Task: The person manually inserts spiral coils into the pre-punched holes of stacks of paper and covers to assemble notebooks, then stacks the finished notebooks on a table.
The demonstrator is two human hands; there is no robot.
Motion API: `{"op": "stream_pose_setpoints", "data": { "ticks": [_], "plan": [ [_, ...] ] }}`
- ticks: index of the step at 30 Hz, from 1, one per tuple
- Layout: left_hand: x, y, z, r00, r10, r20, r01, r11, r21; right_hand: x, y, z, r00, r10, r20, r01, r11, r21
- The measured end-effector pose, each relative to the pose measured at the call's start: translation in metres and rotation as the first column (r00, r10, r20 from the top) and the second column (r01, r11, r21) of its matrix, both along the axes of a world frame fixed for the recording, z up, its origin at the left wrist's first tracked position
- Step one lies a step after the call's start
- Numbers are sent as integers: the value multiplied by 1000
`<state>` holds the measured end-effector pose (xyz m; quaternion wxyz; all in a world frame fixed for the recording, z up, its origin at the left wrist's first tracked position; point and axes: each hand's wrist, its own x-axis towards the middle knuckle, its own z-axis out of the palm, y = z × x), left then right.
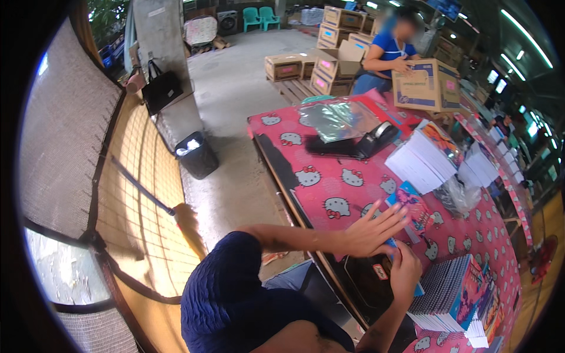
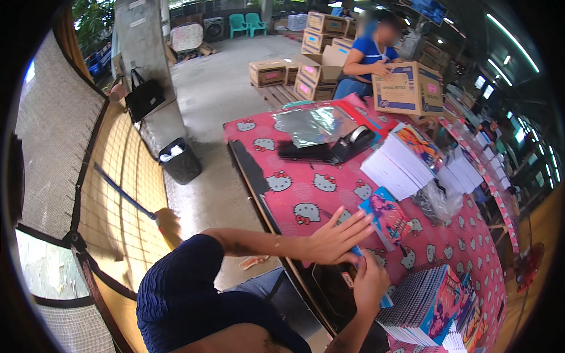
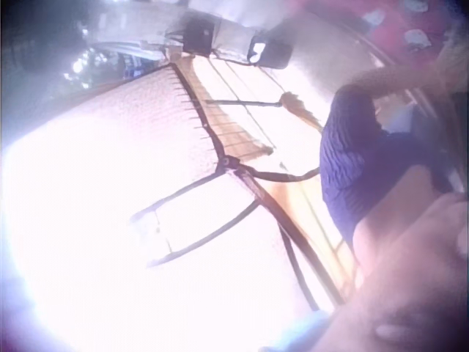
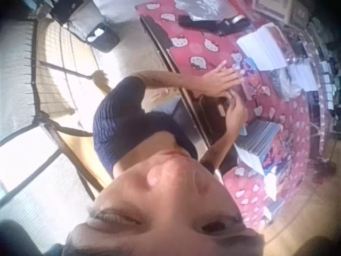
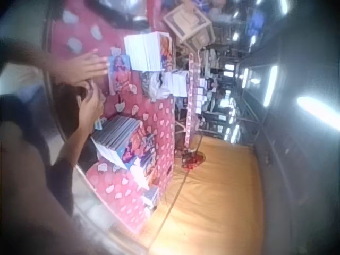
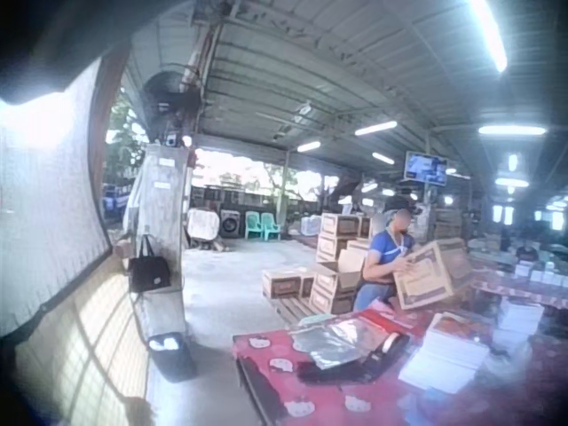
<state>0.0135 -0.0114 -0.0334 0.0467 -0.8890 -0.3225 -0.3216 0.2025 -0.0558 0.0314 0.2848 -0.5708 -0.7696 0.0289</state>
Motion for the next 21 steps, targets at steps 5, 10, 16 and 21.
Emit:
{"op": "stream_pose_setpoints", "data": {
  "ticks": [5,10,16,21],
  "plan": [
    [12,-11,-28,992,-116,49,112,990,89,25,-31,6,994,-44,95,36,995,90],
    [19,20,26,993,-113,-29,117,979,169,33,-40,8,998,-58,37,58,998,-15],
    [24,9,54,973,-14,-229,41,993,114,39,-33,7,1000,7,0,-7,1000,-15],
    [33,-9,36,941,-99,-323,145,982,123,46,-38,13,999,-30,-41,28,998,-47]
  ]
}}
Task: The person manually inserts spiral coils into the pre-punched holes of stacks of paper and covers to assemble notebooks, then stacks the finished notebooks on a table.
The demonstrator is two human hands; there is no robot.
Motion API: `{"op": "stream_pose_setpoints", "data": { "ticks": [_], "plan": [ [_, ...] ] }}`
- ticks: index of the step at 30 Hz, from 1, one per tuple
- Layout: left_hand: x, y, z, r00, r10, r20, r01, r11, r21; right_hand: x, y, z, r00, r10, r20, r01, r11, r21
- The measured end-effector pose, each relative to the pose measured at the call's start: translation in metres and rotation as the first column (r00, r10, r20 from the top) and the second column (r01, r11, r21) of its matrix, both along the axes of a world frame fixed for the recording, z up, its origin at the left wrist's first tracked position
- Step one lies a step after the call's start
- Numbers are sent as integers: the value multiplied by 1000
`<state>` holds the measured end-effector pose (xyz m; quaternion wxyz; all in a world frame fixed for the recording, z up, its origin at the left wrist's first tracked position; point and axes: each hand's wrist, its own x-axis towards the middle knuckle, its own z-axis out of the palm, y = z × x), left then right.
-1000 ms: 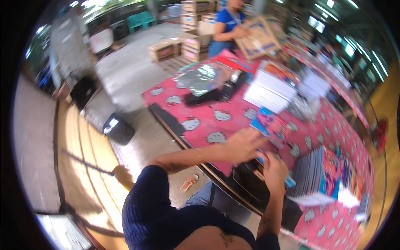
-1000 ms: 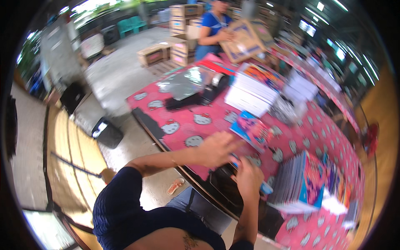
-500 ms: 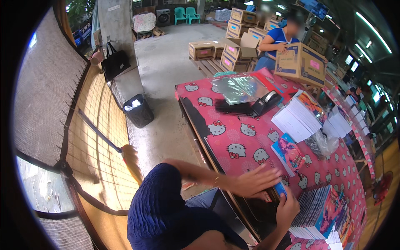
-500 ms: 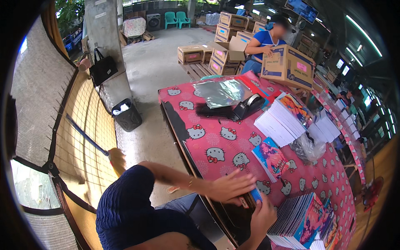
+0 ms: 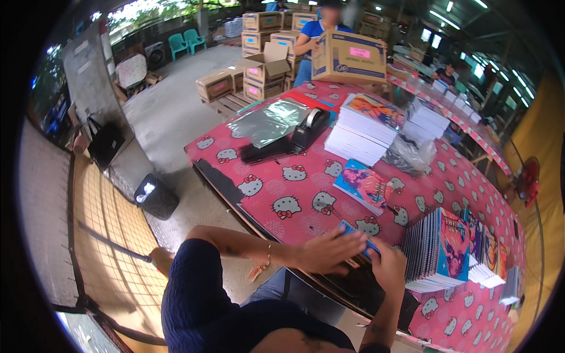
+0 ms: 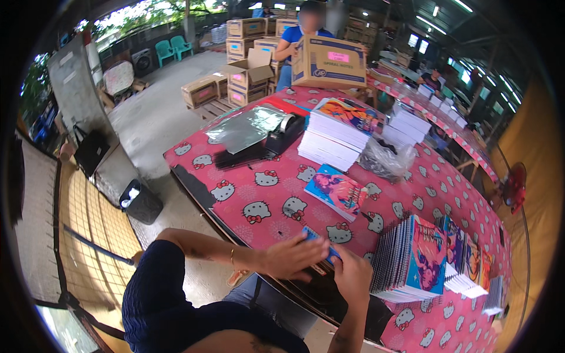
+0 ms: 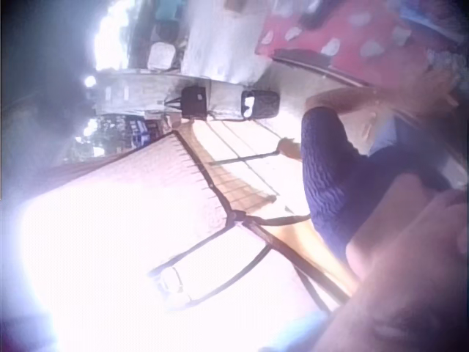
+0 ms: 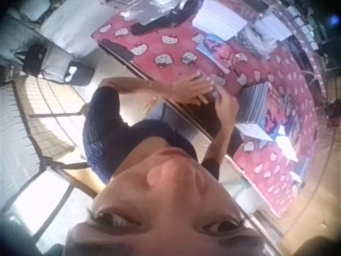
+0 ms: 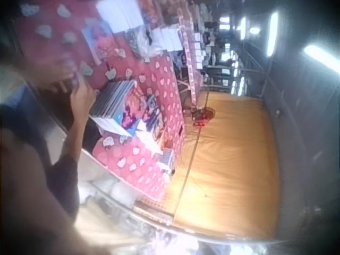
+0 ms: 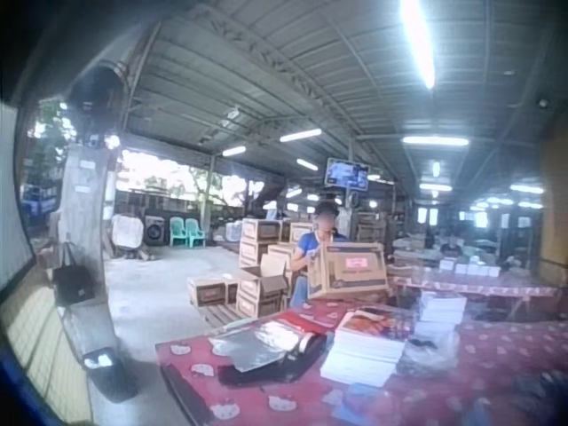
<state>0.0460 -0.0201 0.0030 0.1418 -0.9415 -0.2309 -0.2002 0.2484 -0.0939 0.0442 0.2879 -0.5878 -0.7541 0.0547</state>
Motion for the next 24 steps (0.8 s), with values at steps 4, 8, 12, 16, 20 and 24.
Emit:
{"op": "stream_pose_setpoints", "data": {
  "ticks": [4,8,12,16,20,24],
  "plan": [
    [2,7,16,999,0,52,-3,999,48,-1,1,-7,1000,20,20,-21,999,46],
    [8,-9,2,1000,-8,-16,7,1000,-12,4,-4,-8,994,-78,81,83,995,-55],
    [8,-9,-4,999,-9,-47,9,1000,0,4,-15,-5,999,-37,-28,40,989,145],
    [26,4,27,999,42,-28,-40,996,82,32,-42,-38,718,19,-696,92,988,122],
    [9,-20,-18,978,-201,-46,201,980,1,34,-41,-93,503,-37,-863,107,994,19],
    [29,9,2,994,-79,75,74,995,68,20,-32,-93,503,-30,-864,124,992,38]
  ]
}}
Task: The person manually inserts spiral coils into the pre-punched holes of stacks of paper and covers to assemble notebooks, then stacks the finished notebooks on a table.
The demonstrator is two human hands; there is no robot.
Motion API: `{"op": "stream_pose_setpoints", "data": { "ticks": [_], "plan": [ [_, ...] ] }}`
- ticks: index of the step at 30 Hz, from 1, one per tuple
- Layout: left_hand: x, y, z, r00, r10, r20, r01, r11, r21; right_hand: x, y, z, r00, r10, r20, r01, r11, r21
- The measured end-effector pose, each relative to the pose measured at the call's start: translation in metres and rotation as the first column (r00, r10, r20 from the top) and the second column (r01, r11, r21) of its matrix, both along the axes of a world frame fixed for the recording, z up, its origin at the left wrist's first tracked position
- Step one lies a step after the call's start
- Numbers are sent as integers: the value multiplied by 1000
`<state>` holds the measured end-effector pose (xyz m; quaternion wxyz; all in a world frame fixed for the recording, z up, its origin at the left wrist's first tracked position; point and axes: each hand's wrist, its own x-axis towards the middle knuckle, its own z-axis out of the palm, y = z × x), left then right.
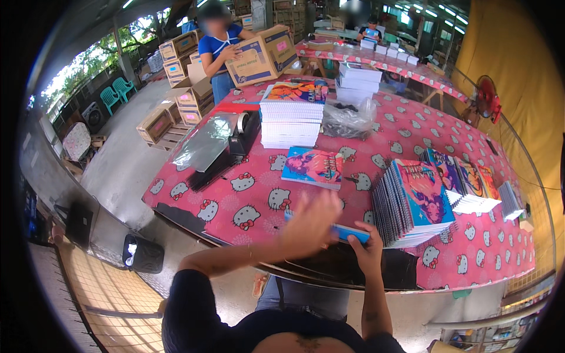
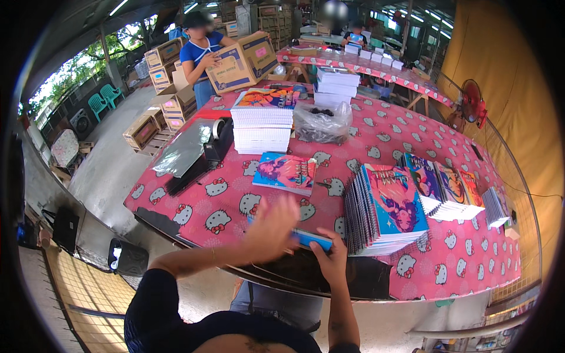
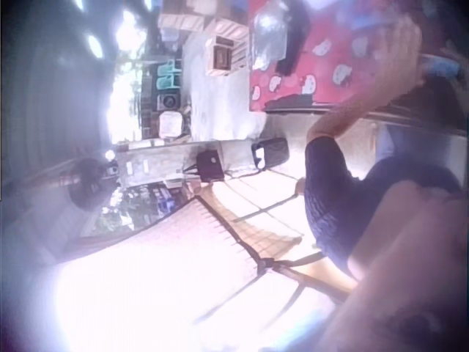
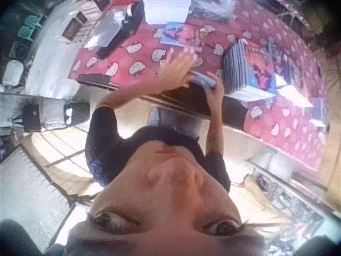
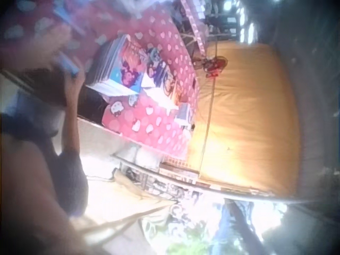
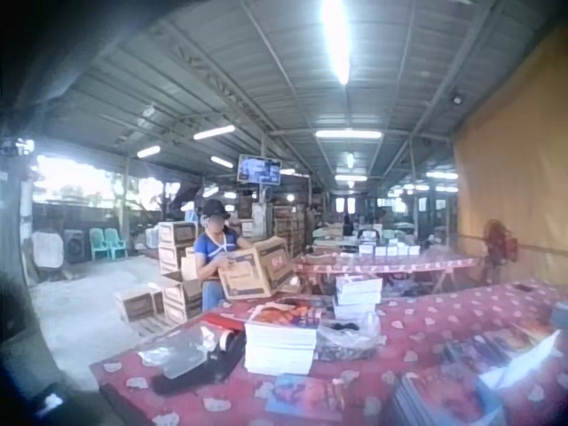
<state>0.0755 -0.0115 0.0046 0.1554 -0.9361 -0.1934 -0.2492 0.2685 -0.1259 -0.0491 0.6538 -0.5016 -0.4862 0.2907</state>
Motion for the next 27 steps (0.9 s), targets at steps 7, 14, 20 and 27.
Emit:
{"op": "stream_pose_setpoints", "data": {
  "ticks": [7,14,20,27],
  "plan": [
    [2,-20,0,972,-87,-219,78,996,-49,-3,13,3,998,8,62,-10,1000,23],
    [2,-26,-4,991,-40,-129,35,998,-43,8,3,8,973,231,29,-225,965,-132],
    [6,-27,-21,980,-193,-42,194,981,28,13,3,-2,972,213,104,-195,968,-158],
    [16,-15,-14,977,-214,-21,212,975,-61,2,9,-10,989,98,109,-99,995,7]
  ]
}}
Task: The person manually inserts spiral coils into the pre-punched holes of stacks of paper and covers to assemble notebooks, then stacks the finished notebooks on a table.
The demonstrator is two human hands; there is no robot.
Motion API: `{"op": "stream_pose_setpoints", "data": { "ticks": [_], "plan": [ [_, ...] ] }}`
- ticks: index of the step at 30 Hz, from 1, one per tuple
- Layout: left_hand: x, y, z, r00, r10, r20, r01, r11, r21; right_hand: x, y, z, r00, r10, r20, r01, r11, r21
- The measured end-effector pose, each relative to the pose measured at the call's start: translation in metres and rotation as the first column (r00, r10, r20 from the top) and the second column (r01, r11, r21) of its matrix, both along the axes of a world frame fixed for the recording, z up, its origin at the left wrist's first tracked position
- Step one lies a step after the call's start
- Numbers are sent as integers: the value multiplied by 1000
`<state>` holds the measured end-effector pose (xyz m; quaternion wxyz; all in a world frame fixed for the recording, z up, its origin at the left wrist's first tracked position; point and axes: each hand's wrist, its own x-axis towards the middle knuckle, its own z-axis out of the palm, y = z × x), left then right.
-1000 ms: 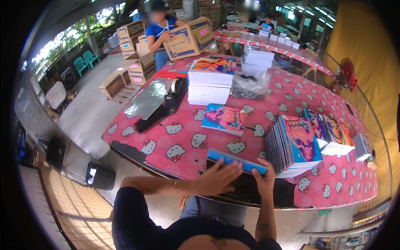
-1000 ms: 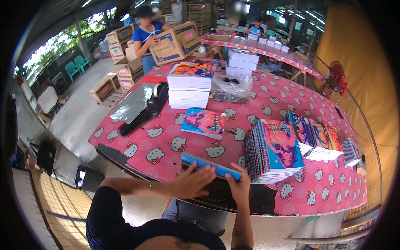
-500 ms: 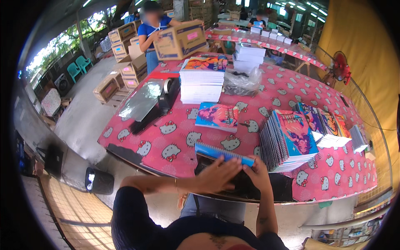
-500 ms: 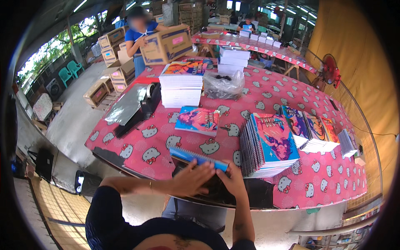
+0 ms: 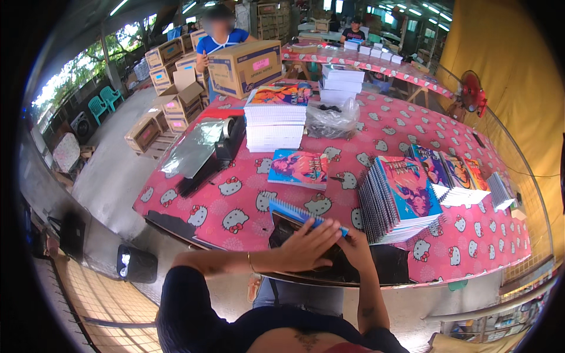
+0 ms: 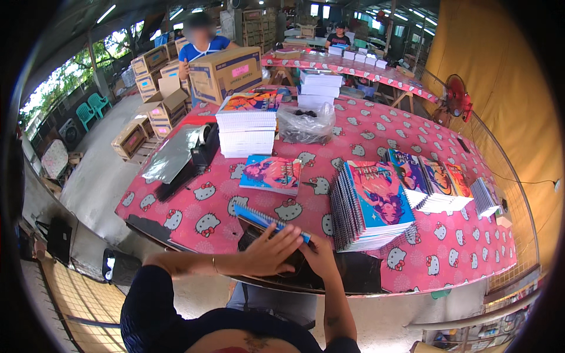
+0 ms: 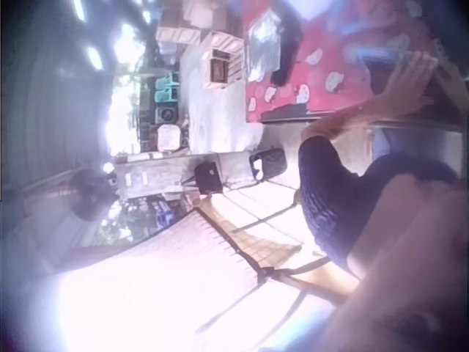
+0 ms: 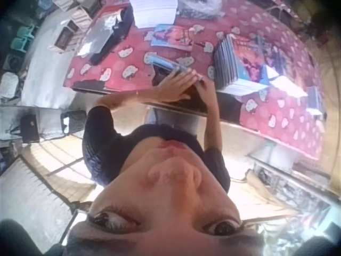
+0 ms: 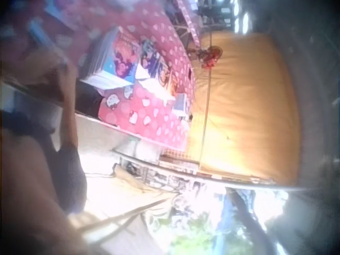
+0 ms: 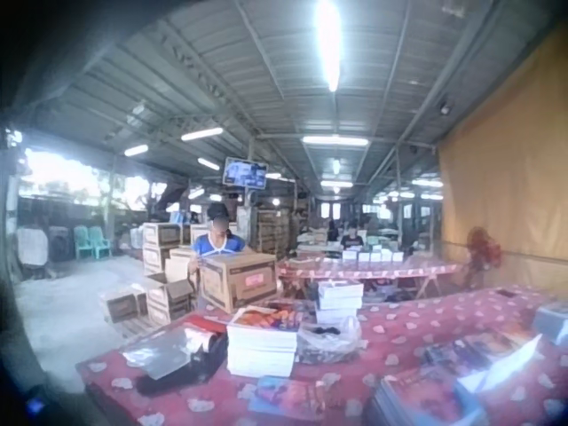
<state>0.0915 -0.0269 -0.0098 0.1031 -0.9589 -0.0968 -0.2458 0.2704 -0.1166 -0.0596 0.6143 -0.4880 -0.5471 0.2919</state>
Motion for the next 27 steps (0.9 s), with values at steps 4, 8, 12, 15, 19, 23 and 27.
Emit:
{"op": "stream_pose_setpoints", "data": {
  "ticks": [4,8,12,15,19,23,27],
  "plan": [
    [6,7,22,995,68,79,-66,997,-26,3,-2,6,984,-10,176,31,992,-120],
    [-2,-4,9,996,-8,92,9,1000,-15,-3,-10,16,984,-103,143,111,993,-45],
    [8,5,14,997,38,62,-35,998,-47,-8,-7,9,961,-230,157,248,963,-104],
    [-1,-8,1,998,27,62,-20,993,-113,-20,-10,17,982,-165,-90,164,986,-16],
    [9,1,24,989,-24,145,45,988,-145,-16,-14,2,968,-245,54,245,969,-5],
    [8,13,11,972,-105,210,154,961,-232,-21,-17,13,951,-298,82,294,954,54],
    [12,20,9,988,-73,137,111,949,-294,-20,-16,5,955,-294,-44,297,950,97]
  ]
}}
